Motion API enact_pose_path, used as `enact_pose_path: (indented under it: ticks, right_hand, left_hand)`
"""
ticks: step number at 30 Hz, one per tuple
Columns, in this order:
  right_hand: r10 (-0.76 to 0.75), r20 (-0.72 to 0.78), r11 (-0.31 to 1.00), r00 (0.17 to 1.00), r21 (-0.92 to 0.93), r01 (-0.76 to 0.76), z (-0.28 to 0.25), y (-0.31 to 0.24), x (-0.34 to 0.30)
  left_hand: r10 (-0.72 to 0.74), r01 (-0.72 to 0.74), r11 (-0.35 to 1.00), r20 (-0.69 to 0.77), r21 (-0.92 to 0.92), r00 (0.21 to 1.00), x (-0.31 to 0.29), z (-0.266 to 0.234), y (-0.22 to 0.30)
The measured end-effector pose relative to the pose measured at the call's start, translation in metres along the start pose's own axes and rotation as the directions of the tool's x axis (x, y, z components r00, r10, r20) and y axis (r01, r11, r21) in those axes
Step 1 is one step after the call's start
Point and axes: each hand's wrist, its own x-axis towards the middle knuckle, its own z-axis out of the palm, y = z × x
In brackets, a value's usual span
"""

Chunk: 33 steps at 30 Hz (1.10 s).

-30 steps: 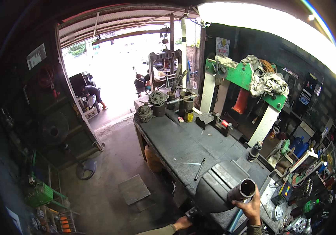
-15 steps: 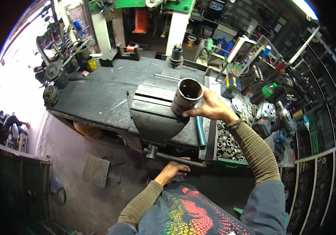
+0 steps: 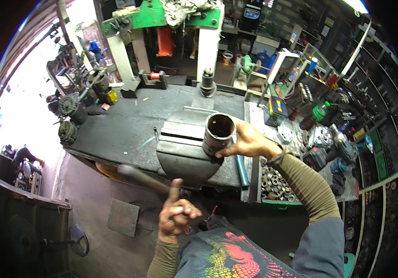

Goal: The person retrieves a cylindrical metal part and a hammer, then repeatedly strikes the part's internal components to seat or adjust them. They briefly fetch a rubber belt from a shelf before resuming the hammering task on the workbench.

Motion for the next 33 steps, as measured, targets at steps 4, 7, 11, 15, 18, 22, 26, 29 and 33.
enact_pose_path:
  ticks: [4,7,11,15,18,22,26,29,33]
  right_hand:
    - [0.022,0.004,1.000,1.000,-0.008,-0.022,0.000,0.003,0.000]
    - [0.014,0.000,0.999,1.000,-0.051,-0.014,0.000,0.003,0.000]
    - [0.028,-0.007,0.998,1.000,-0.048,-0.028,0.001,-0.001,0.001]
    - [0.110,0.034,0.991,0.993,0.074,-0.112,0.001,-0.005,0.000]
    - [0.034,0.030,0.998,0.999,0.050,-0.035,0.000,-0.003,0.001]
    - [-0.007,0.004,0.999,1.000,0.046,0.007,0.003,0.006,0.001]
    - [-0.016,0.125,0.945,0.992,0.326,-0.026,0.004,0.009,0.004]
    - [-0.045,0.047,0.991,0.998,0.126,0.039,0.003,0.006,0.004]
    - [-0.061,0.058,0.996,0.996,0.067,0.057,0.000,-0.001,0.001]
  left_hand:
    - [0.339,0.061,0.594,-0.318,0.802,0.886,-0.026,-0.083,0.053]
    - [0.438,0.282,0.420,-0.465,0.863,0.770,-0.020,-0.161,0.013]
    - [-0.250,0.417,0.678,-0.343,0.605,0.905,0.014,-0.158,-0.130]
    - [-0.561,0.557,0.815,0.023,-0.160,0.828,0.018,-0.040,-0.163]
    - [-0.037,0.024,0.985,0.078,0.173,0.996,-0.005,0.008,-0.053]
    - [0.429,0.027,0.749,-0.516,0.662,0.742,-0.033,-0.048,0.044]
    - [0.140,0.492,-0.025,-0.484,0.870,0.864,-0.014,-0.147,-0.092]
    - [-0.087,0.487,0.577,-0.544,0.655,0.834,0.002,-0.207,-0.205]
    - [-0.112,0.503,0.653,-0.585,0.566,0.803,-0.007,-0.251,-0.230]
